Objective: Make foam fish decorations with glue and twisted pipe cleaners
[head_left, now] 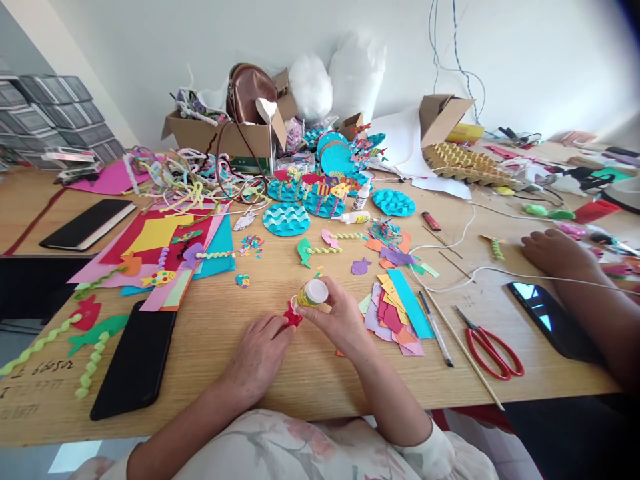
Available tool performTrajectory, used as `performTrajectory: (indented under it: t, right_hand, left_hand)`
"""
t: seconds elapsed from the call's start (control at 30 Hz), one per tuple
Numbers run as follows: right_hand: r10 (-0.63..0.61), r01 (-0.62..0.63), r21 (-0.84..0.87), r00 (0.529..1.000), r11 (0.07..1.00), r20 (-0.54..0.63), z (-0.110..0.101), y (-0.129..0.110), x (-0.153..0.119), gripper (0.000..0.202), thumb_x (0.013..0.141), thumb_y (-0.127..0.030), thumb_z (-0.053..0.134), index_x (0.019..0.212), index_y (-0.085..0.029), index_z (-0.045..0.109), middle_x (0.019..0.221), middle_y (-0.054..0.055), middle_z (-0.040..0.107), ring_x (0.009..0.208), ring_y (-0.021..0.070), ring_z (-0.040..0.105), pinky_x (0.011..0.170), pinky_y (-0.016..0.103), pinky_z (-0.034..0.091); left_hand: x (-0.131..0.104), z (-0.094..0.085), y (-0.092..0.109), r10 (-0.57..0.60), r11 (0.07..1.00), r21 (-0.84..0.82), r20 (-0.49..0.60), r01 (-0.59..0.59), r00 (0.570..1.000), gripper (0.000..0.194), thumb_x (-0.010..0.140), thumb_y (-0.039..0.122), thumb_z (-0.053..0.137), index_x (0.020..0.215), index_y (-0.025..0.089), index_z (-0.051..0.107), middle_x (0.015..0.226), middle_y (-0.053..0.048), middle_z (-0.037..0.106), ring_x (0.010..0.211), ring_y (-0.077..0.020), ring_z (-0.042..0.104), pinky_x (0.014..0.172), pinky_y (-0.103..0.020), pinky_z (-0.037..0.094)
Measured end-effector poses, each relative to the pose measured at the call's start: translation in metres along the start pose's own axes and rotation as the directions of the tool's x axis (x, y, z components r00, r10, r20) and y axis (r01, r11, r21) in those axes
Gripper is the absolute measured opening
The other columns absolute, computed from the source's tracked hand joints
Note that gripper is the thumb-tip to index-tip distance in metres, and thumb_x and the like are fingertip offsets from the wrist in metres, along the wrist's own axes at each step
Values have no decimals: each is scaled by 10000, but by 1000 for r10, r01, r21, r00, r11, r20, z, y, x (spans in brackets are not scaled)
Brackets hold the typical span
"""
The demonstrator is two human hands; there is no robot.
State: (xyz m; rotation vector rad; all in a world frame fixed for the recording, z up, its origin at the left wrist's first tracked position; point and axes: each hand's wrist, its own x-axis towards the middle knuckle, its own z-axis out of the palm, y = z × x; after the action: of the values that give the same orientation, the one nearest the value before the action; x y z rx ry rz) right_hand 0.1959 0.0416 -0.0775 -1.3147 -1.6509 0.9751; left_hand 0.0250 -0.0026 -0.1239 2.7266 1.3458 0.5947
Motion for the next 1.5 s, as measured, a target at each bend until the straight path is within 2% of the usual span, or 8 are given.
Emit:
performTrajectory:
  t: [0.27, 0.8, 1.0, 1.17, 1.5]
  right_hand:
    - [-7, 9, -55, 999, 998, 47, -2, -2, -4, 221, 686, -299, 695, 821, -212, 542, 748, -27, 615, 712, 149, 560, 634, 248, 413]
    - [34, -33, 71, 999, 997, -16, -3, 3, -5, 266, 666, -334, 705, 838, -206, 547, 732, -19, 611, 703, 152, 576, 654, 258, 450]
    - [32, -32, -2, 999, 999, 4, -5, 2, -8, 237, 686, -329, 691, 827, -205, 546, 712, -25, 601, 699, 153, 562, 654, 260, 432]
    - [27, -27, 1, 1000, 1000, -11, -7, -2, -9, 233, 681, -324, 693, 821, -207, 547, 712, -32, 605, 691, 147, 562, 635, 245, 415]
    - [-2, -7, -84, 995, 996, -103, -4, 0, -11, 202, 672, -356, 676, 762, -212, 567, 659, -41, 605, 645, 146, 532, 581, 236, 381]
  left_hand:
    - [0, 0, 0, -16, 1000, -13, 39, 16, 999, 222, 835, 77, 508, 1022, 150, 605, 995, -65, 624, 932, -229, 552, 779, -395, 513]
    - [0, -2, 1, -16, 1000, 1, 16, 16, 1000, 207, 867, 100, 456, 980, 167, 615, 994, -65, 624, 927, -216, 556, 771, -380, 513]
    - [0, -2, 1, -14, 1000, -14, 29, 15, 999, 210, 855, 90, 482, 1006, 164, 608, 1004, -68, 622, 936, -219, 553, 785, -378, 511]
    - [0, -1, 1, -22, 1000, 5, 24, 22, 999, 199, 860, 94, 475, 985, 160, 614, 995, -65, 624, 927, -224, 553, 779, -385, 510]
    - [1, -3, 2, -24, 1000, -13, 12, 24, 1000, 203, 864, 107, 468, 995, 171, 609, 985, -56, 627, 936, -208, 550, 794, -365, 505]
